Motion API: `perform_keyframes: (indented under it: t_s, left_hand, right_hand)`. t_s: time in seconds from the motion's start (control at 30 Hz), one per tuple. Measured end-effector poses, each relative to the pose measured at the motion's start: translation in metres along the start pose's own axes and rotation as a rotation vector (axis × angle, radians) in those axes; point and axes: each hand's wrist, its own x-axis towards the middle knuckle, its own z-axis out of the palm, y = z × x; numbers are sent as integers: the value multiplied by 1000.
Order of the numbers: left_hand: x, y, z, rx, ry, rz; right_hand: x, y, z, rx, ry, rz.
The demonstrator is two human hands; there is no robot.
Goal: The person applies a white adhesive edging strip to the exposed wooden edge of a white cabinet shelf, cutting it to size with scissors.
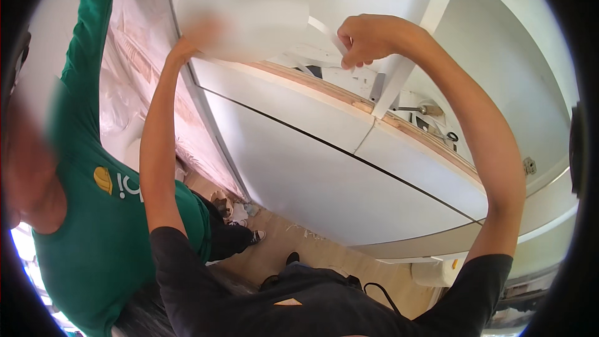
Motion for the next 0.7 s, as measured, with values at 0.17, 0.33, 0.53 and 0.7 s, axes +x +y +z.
perform_keyframes:
  t_s: [0.17,0.33,0.53,0.7]
  left_hand:
    - [39,21,8,74,-249,-46]
    - [59,10,15,102,-422,-90]
    - [71,-20,15,185,-396,-108]
    - [83,-14,24,202,-406,-80]
  right_hand:
    - [-8,4,18,-255,470,7]
    - [-80,-11,26,-43,825,-269]
    - [-184,5,69,6,826,-108]
    - [-237,50,145,260,943,134]
